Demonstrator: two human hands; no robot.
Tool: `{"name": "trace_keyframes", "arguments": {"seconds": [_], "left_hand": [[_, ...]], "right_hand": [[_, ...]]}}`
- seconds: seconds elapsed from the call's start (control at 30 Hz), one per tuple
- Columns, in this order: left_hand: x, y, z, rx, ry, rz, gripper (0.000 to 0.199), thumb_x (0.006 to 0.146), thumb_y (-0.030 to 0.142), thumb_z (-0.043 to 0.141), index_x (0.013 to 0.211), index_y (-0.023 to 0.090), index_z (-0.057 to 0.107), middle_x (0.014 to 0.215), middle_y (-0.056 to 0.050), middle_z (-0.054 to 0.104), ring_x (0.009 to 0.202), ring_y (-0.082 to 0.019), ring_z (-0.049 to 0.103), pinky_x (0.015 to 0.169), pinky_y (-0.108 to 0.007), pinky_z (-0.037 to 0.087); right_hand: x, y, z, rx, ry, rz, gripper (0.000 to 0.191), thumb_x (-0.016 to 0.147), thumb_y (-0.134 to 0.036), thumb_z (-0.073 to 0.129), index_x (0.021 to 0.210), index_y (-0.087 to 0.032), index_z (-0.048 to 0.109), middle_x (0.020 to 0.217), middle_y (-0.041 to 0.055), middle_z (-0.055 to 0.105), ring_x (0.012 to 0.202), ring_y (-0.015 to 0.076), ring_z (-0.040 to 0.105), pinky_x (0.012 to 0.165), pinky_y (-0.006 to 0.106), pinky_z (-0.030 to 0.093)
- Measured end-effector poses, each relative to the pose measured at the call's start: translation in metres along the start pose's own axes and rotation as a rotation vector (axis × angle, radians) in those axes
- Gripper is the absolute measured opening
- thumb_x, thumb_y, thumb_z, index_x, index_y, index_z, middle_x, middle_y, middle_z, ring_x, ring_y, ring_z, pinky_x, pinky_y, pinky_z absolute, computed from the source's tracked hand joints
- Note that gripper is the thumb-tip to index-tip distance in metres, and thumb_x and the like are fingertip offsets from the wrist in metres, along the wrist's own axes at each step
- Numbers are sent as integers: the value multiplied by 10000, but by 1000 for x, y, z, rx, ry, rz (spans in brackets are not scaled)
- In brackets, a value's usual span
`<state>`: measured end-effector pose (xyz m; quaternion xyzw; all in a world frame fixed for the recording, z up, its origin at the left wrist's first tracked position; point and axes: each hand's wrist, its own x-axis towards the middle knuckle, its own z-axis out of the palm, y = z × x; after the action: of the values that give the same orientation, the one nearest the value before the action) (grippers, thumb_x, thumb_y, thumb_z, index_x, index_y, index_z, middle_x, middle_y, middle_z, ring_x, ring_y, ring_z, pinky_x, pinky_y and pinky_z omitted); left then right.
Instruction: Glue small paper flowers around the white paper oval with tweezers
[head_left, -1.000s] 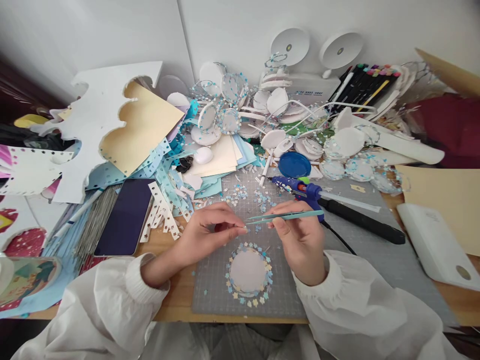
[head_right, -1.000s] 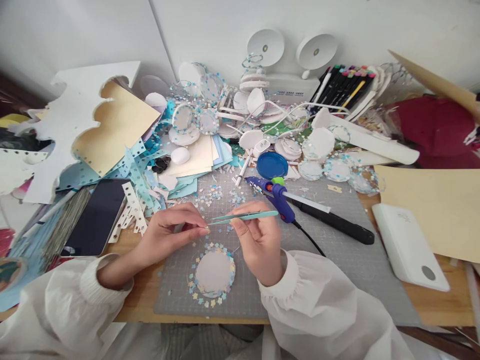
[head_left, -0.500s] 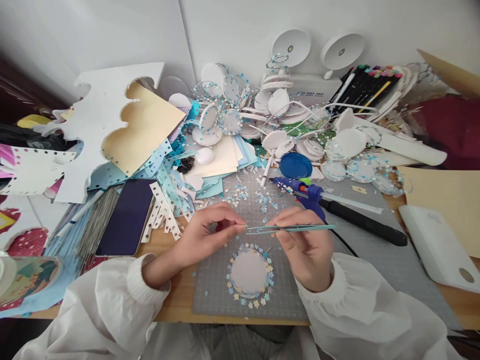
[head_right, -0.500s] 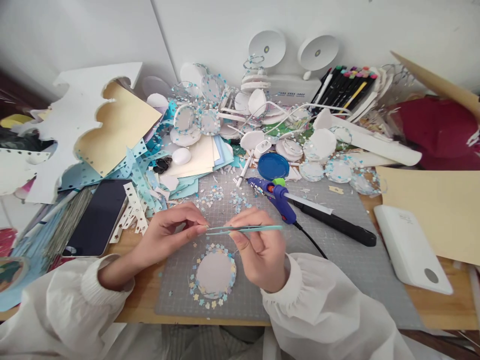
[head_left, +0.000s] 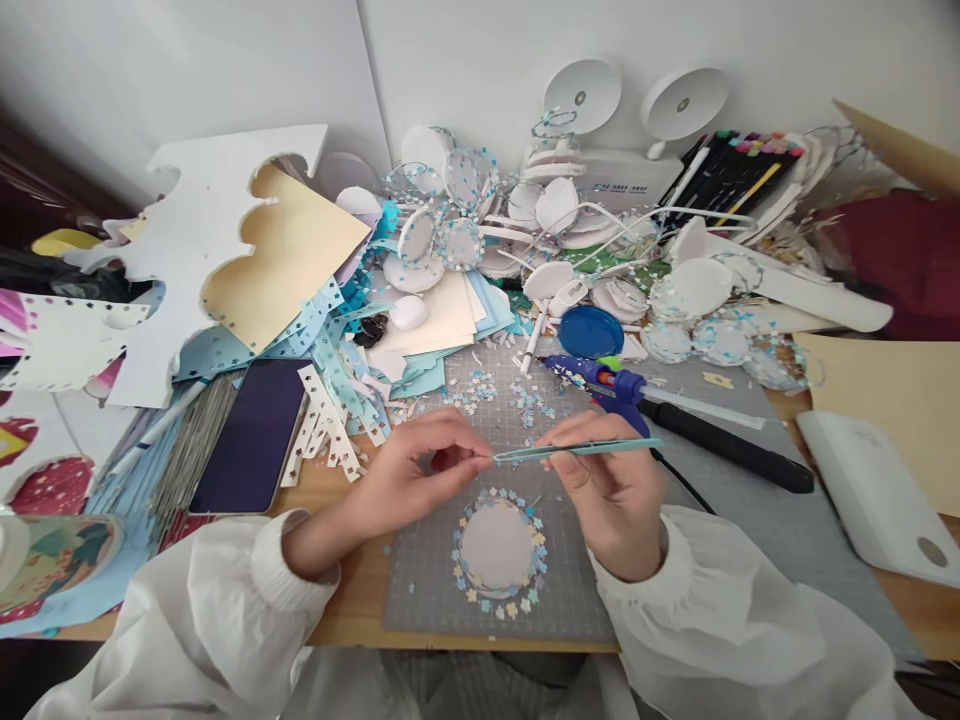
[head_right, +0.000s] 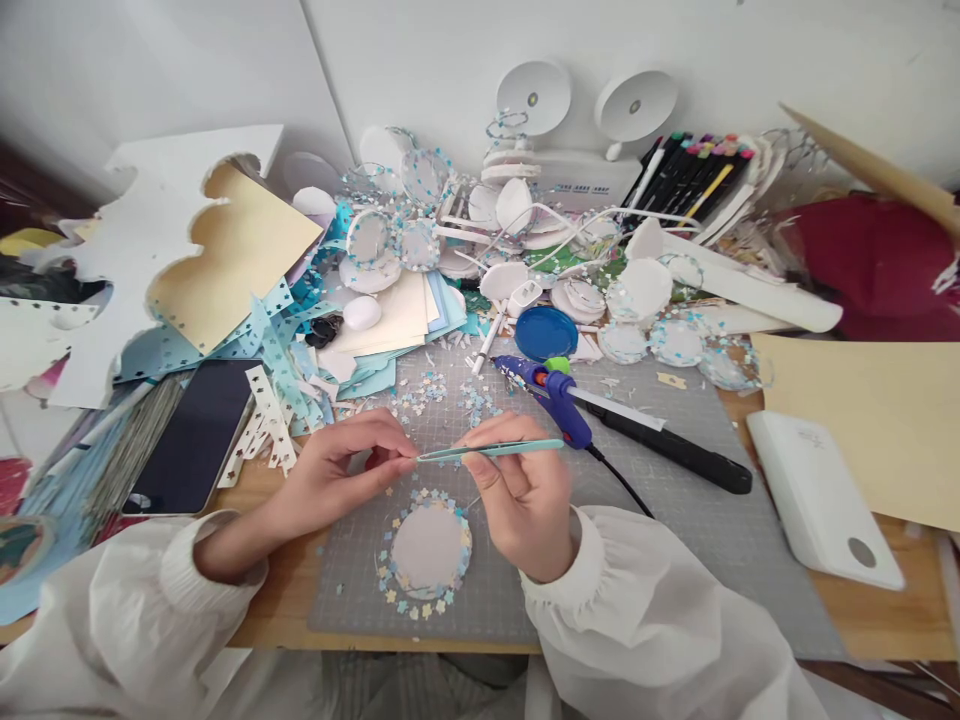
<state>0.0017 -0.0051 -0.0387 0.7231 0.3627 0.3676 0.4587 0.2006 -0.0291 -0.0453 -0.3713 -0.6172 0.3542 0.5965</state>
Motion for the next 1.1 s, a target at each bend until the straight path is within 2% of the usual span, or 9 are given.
{"name": "trace_keyframes", "arguments": {"seconds": [0.23, 0.37, 0.47, 0.6, 0.67, 0.77, 0.87, 0.97, 1.1], "left_hand": [[1, -3, 1, -11, -7, -5, 103, 844, 195, 625, 850, 121, 697, 713, -29, 576, 625, -101, 510, 573, -215, 412], [1, 0, 1, -19, -11, -22, 117, 842, 212, 630, 841, 122, 704, 699, -28, 575, 617, -101, 501, 568, -213, 402], [0, 4, 0, -14, -11, -54, 149, 847, 239, 623, 829, 119, 709, 697, -32, 586, 618, -103, 500, 569, -212, 395], [-3, 8, -2, -61, -26, -145, 236, 869, 310, 588, 813, 114, 707, 702, -42, 628, 614, -109, 503, 564, -217, 375], [-4, 9, -3, -137, -68, -192, 314, 889, 365, 544, 790, 112, 701, 634, -23, 588, 573, -102, 470, 534, -216, 344], [-6, 10, -3, -274, -147, -229, 456, 901, 453, 488, 612, 121, 609, 509, 24, 429, 499, -81, 367, 499, -218, 283], [-6, 11, -3, -444, -150, -275, 527, 886, 470, 507, 480, 146, 416, 483, 40, 355, 479, -69, 302, 502, -228, 252], [-7, 10, -2, -606, -87, -321, 520, 869, 431, 545, 471, 159, 349, 472, 53, 306, 468, -66, 253, 493, -238, 220], [-7, 7, 2, -651, -23, -333, 493, 856, 383, 569, 471, 156, 360, 472, 56, 301, 474, -66, 247, 496, -241, 211]], "right_hand": [[0, -1, 1, 9, -18, 6, 152, 855, -68, 544, 911, -204, 585, 798, 23, 581, 777, 159, 588, 596, 283, 490], [2, 3, -1, 49, 6, 58, 90, 863, -115, 558, 880, -199, 586, 792, 25, 587, 702, 145, 578, 564, 277, 491], [4, 6, -3, 81, 48, 30, 67, 865, -142, 560, 875, -203, 584, 768, 21, 587, 653, 142, 567, 526, 275, 484], [9, -3, -6, -66, 146, -168, 145, 827, -71, 563, 875, -203, 599, 735, 19, 599, 698, 168, 604, 572, 307, 505], [12, -12, -5, -200, 125, -320, 212, 798, -27, 560, 909, -201, 605, 772, 30, 632, 723, 176, 623, 606, 328, 519], [17, -25, 0, -440, -118, -623, 235, 806, -28, 538, 964, -185, 613, 853, 64, 675, 767, 182, 634, 639, 332, 546], [21, -32, 9, -701, -359, -898, 177, 839, -57, 535, 916, -177, 640, 851, 73, 699, 755, 177, 625, 653, 309, 560], [22, -32, 17, -860, -364, -999, 169, 853, -56, 537, 862, -172, 661, 819, 61, 713, 702, 166, 619, 630, 301, 553], [17, -33, 24, -957, -363, -1013, 187, 880, -60, 508, 874, -149, 672, 809, 71, 718, 685, 168, 627, 645, 306, 555]]}}
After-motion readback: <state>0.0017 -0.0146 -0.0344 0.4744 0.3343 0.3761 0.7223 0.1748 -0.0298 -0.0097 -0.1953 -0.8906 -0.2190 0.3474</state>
